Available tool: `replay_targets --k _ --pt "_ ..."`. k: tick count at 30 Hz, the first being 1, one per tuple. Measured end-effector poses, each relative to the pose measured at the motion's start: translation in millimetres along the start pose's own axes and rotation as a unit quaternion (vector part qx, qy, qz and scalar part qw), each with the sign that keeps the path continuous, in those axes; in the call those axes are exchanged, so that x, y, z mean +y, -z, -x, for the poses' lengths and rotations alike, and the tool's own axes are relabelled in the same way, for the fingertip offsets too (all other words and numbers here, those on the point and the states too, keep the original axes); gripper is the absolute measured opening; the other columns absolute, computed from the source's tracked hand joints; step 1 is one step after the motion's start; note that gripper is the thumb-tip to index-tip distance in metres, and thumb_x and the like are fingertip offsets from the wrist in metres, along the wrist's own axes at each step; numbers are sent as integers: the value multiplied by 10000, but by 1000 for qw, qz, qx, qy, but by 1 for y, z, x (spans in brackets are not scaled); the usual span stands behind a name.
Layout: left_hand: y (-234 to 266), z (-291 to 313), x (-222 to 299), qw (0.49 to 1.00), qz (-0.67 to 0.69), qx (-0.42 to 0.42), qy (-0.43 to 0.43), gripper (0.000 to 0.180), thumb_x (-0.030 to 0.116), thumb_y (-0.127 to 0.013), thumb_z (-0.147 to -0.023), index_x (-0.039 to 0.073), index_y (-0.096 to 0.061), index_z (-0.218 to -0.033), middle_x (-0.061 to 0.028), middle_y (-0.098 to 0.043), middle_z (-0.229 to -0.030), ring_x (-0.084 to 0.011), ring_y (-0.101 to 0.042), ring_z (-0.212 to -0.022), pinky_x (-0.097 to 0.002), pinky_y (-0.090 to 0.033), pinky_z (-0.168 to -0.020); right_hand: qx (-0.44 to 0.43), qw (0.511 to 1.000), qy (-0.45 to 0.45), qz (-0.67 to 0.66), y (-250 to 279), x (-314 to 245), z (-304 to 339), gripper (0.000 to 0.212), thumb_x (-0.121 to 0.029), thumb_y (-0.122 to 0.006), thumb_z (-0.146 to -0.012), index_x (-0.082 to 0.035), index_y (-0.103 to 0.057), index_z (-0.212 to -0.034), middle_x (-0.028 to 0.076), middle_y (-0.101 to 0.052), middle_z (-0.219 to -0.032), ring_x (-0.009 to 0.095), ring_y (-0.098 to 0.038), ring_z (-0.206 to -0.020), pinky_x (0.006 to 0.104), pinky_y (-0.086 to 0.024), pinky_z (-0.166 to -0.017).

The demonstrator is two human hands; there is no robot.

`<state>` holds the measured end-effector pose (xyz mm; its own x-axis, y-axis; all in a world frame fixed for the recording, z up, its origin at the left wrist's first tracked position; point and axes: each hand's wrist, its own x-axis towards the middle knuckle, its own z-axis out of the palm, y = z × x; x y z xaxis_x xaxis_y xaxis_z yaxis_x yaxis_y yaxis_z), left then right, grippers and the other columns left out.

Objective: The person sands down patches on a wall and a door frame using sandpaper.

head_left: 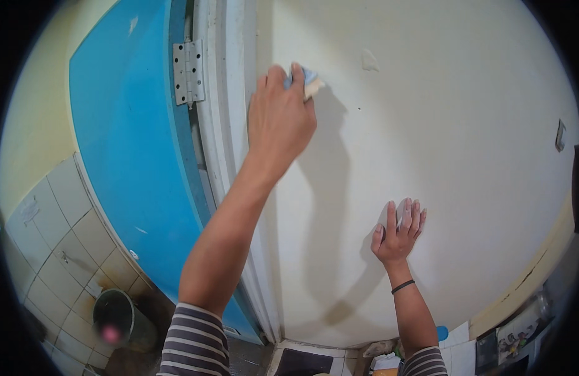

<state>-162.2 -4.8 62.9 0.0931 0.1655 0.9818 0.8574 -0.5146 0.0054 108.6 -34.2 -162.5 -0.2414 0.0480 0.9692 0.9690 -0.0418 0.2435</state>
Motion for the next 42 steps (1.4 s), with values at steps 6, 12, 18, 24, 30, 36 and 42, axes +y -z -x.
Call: replay_targets --k 6,12,18,24,30,36,42 --pt "-3 -2 7 1000 -3 15 -19 504 71 -658 -851 -53 -616 -1338 -179 -539 -1001 -349 -553 -960 -436 -493 -825 1 1000 -2 -1 -1 1 -1 515 -281 -465 -927 -87 -625 -1376 198 -427 -1519 421 -363 -1442 629 -277 -1187" --pt "-1 -24 15 999 -4 -1 -40 505 73 -655 -853 -49 -616 -1341 -161 -541 -1003 -328 -548 -936 -418 -493 -811 4 1000 -1 -4 -2 0 0 526 -284 -465 -917 -90 -619 -1382 199 -419 -1523 423 -360 -1441 637 -277 -1184" --pt "-4 -10 19 999 9 -18 -27 491 67 -653 -850 -40 -632 -1329 -152 -540 -988 -313 -543 -924 -408 -494 -796 -4 1000 2 3 -1 0 0 525 -281 -469 -914 -88 -618 -1379 202 -417 -1521 427 -358 -1438 636 -271 -1187" --pt "-2 -25 24 999 -10 6 -40 502 80 -665 -835 -19 -642 -1326 -148 -540 -997 -309 -546 -923 -409 -501 -788 -4 1000 0 6 -1 0 0 530 -286 -468 -911 -86 -619 -1378 203 -414 -1522 428 -351 -1443 636 -266 -1189" --pt "0 -28 23 998 -2 -3 -63 502 86 -661 -836 -16 -643 -1327 -145 -542 -1021 -308 -554 -941 -409 -506 -799 0 1000 0 1 0 -2 1 525 -288 -468 -911 -91 -627 -1371 198 -418 -1522 425 -353 -1442 630 -271 -1190" --pt "-11 -20 24 996 -5 32 -85 479 102 -653 -836 -40 -654 -1293 -103 -555 -1001 -272 -541 -898 -393 -469 -723 -4 1000 -6 5 -1 0 -1 520 -292 -474 -914 -104 -631 -1373 193 -426 -1520 421 -358 -1439 628 -276 -1186" --pt "-3 -38 24 997 -11 12 -80 484 95 -623 -851 9 -658 -1326 -155 -552 -1012 -320 -566 -944 -425 -514 -824 4 1000 -9 -9 -2 -2 1 505 -295 -480 -917 -120 -641 -1363 184 -438 -1513 414 -367 -1434 624 -285 -1185"
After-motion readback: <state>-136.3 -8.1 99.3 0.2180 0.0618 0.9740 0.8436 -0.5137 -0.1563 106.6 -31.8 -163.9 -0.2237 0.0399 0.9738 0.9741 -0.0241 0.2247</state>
